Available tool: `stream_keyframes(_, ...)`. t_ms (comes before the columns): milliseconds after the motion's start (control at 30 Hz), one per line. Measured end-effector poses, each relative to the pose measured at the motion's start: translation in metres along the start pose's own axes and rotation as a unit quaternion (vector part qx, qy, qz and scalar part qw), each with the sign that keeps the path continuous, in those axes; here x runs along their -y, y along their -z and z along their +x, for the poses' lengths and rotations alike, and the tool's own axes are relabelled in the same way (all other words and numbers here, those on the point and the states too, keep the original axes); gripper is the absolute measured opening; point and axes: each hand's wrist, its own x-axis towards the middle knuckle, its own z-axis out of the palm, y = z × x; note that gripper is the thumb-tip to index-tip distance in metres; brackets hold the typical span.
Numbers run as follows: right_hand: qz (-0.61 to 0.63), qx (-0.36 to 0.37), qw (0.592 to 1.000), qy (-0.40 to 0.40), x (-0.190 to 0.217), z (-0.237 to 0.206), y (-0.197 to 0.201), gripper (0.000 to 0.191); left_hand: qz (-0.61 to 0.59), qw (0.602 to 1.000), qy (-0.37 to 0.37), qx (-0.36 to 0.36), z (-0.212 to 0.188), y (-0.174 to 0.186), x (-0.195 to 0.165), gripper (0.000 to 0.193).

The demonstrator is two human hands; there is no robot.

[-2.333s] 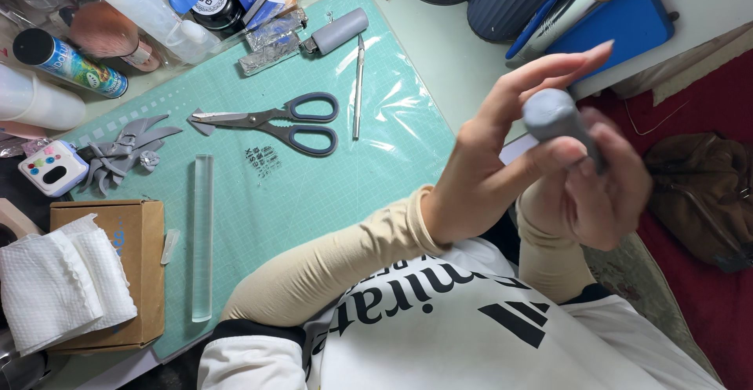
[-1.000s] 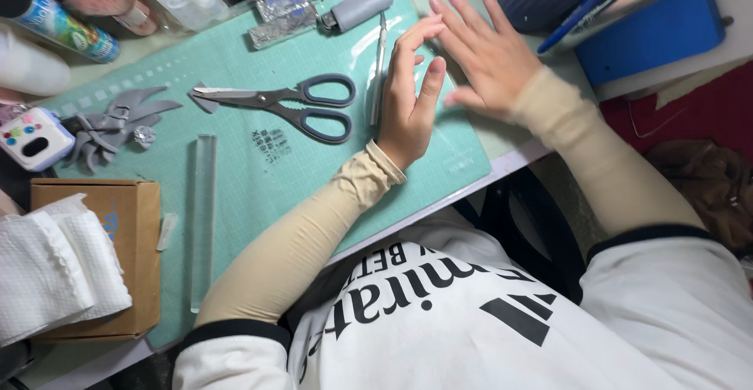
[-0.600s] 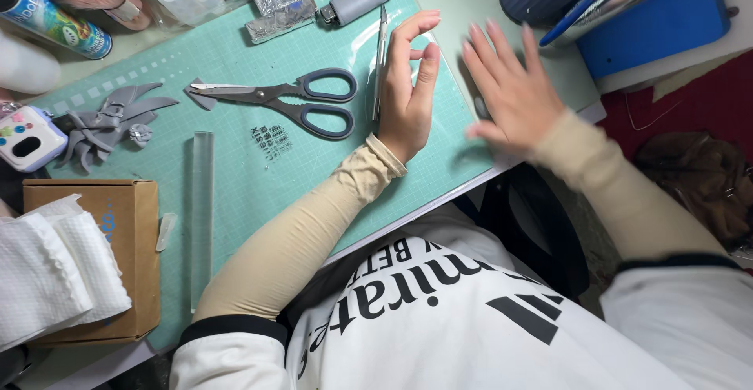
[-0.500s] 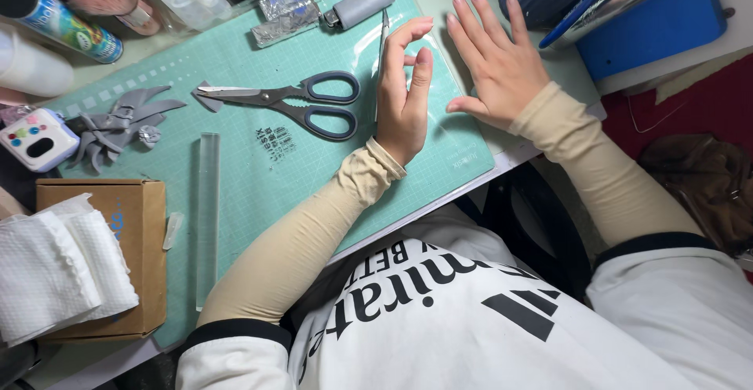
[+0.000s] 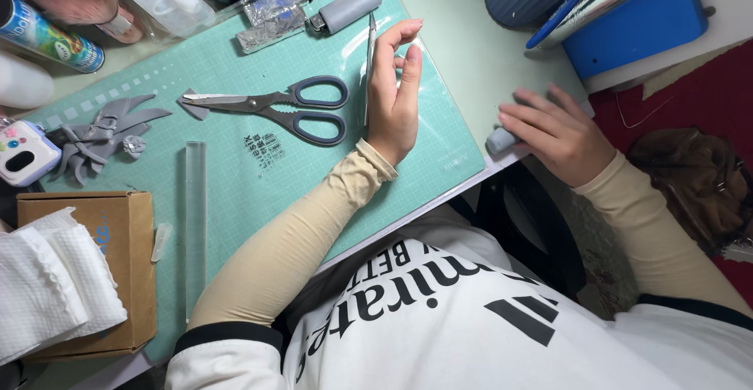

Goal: The person shapes a small piece of gray clay into a cylindrical form by rolling it between their palms and on a green cutting mat. They trim the ends with scissors and continue rolling to refine the shape.

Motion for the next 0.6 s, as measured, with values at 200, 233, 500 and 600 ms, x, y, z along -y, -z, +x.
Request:
stream_keyframes(200, 0.419, -0.197, 0.874, -0.148, 0.009, 0.022, 0.005, 0.057, 0.006, 0.998, 0.018, 0.059, 0.001, -0.004, -0.006, 0.037)
stream_keyframes(233, 0.52, -0.234, 0.81, -0.134, 0.013, 0.027, 0.001, 0.067, 0.011, 0.996, 0.021, 0.086, 0.0, -0.004, -0.007, 0.039)
stream_keyframes(500, 0.665, -0.256, 0.687, -0.145, 0.01, 0.037, -0.048, 0.048, 0.263, 0.904, -0.169, 0.291, -0.011, -0.018, -0.008, 0.096)
stream_keyframes(600, 0.71, -0.231, 0.651, -0.14, 0.015, 0.03, -0.054, 0.048, 0.28, 0.891, -0.181, 0.309, -0.014, -0.02, -0.004, 0.092)
